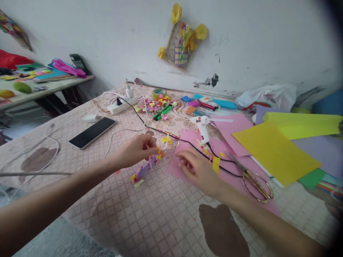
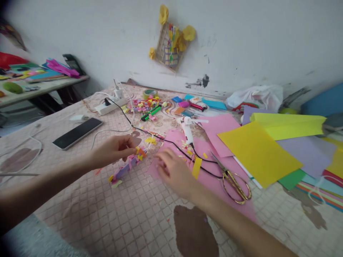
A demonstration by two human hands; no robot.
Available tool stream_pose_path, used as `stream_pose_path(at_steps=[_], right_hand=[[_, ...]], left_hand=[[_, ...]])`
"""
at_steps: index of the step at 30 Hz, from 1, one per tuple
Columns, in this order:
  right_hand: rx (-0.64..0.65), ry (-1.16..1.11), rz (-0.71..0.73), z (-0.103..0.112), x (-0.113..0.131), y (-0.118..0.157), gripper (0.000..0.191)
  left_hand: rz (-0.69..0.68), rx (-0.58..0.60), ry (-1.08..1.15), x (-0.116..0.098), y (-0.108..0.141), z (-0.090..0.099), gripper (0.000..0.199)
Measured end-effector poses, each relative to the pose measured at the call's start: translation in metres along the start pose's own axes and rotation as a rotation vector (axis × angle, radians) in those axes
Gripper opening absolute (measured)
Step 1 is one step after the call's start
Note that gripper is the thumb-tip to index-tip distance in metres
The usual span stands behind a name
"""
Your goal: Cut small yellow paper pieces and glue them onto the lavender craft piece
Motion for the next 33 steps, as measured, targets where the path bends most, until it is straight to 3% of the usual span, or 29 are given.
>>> stream_pose_path(at_steps=[3, 6, 18, 21, 25, 33], right_hand=[[0.099, -0.019, 0.086, -0.027, 0.024, -0.001, 0.033], [0.119, 0.007, 0.079, -0.04, 0.026, -0.006, 0.037], [0.186, 0.077, 0.133, -0.057, 0.041, -0.008, 0.025], [0.13, -0.026, 0.097, -0.052, 0.034, -0.009, 0.025], [0.022, -0.151, -0.089, -0.041, 0.009, -0.014, 0.022], [0.009, -0.252, -0.198, -0.038, -0.007, -0.027, 0.022]], left_hand=[[-0.014, -0.045, -0.022, 0.001, 0.004, 0.004, 0.015], [-0.022, -0.08, -0.075, 0.004, 0.005, 0.006, 0.014], [-0.04, -0.13, -0.208, 0.015, 0.013, 0.006, 0.015], [-0.029, -0.126, -0.207, 0.019, 0.015, 0.004, 0.014], [-0.027, -0.125, -0.194, 0.022, 0.015, 0.002, 0.016], [-0.038, -0.134, -0.184, 0.021, 0.013, 0.005, 0.018]])
Point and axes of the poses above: each hand's wrist, its own y-axis away from the middle knuckle, its own z-axis out of the back of the hand, x = y × z, the point moved 10 cm from there along -y, towards the middle knuckle, and after that the axes turned 8 degrees about y, right-handed, at the moved point
